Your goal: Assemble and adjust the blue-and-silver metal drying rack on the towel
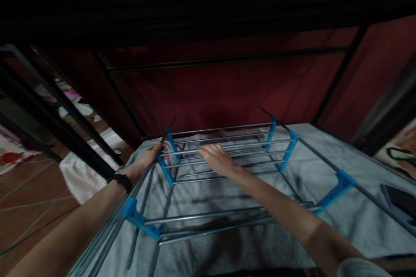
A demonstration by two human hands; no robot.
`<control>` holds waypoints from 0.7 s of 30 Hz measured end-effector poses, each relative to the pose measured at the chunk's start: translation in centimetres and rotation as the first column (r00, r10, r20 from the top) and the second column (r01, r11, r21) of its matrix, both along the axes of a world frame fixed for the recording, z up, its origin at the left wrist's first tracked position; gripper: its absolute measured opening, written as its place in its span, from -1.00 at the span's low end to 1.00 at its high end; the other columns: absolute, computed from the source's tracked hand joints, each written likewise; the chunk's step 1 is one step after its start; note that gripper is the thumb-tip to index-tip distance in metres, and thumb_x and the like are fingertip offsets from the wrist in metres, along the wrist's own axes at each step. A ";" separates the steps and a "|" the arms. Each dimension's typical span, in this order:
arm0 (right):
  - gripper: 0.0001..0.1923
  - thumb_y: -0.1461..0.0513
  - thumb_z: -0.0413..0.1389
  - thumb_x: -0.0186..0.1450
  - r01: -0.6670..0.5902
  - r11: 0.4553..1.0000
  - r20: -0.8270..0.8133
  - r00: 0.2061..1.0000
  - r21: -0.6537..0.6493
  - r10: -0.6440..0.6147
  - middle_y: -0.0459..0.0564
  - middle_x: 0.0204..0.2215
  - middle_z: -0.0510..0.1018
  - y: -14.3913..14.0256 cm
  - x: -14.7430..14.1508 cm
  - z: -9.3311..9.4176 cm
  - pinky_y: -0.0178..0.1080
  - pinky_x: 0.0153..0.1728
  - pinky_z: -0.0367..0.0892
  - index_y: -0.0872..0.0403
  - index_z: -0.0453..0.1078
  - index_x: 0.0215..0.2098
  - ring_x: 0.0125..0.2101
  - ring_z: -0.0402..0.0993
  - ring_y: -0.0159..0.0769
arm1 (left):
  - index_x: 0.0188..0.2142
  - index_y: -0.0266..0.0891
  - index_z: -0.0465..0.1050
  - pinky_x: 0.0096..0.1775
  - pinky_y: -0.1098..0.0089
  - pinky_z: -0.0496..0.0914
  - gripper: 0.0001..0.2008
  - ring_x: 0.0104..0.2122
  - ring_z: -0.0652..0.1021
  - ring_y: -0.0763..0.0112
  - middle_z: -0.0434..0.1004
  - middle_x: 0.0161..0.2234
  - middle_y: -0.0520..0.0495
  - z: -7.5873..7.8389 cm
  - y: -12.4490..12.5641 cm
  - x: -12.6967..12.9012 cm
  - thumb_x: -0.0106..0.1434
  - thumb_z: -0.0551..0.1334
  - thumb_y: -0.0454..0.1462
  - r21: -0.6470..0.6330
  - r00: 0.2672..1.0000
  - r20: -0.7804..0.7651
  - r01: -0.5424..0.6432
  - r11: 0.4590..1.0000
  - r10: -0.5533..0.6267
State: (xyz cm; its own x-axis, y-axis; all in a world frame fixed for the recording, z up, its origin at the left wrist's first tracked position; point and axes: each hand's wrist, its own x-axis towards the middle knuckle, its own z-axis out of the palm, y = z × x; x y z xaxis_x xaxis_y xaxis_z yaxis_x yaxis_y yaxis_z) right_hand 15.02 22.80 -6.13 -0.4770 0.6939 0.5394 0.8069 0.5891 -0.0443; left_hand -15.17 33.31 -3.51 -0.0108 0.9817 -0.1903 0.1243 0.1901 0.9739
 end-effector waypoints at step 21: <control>-0.56 0.28 -0.03 0.43 0.193 0.832 0.045 0.979 -0.521 -0.199 0.16 0.16 0.45 0.7 8.3 -13.0 -0.08 0.22 0.21 0.05 0.35 0.25 0.17 0.35 -0.14 | -0.14 -0.25 0.43 -0.55 0.49 0.43 -0.66 -0.50 0.59 0.39 0.53 -0.42 0.02 0.2 -0.4 0.0 0.40 0.14 -0.01 -0.026 0.995 -0.089 0.032 0.999 -0.034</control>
State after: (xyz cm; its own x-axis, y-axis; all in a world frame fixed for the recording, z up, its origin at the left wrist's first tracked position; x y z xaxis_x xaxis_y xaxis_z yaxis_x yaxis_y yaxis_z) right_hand 23.35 23.47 -19.11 -0.2973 0.9516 0.0771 0.9005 0.3064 -0.3087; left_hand -15.14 32.93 -3.27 0.0032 0.9769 -0.2138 0.2173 0.2080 0.9537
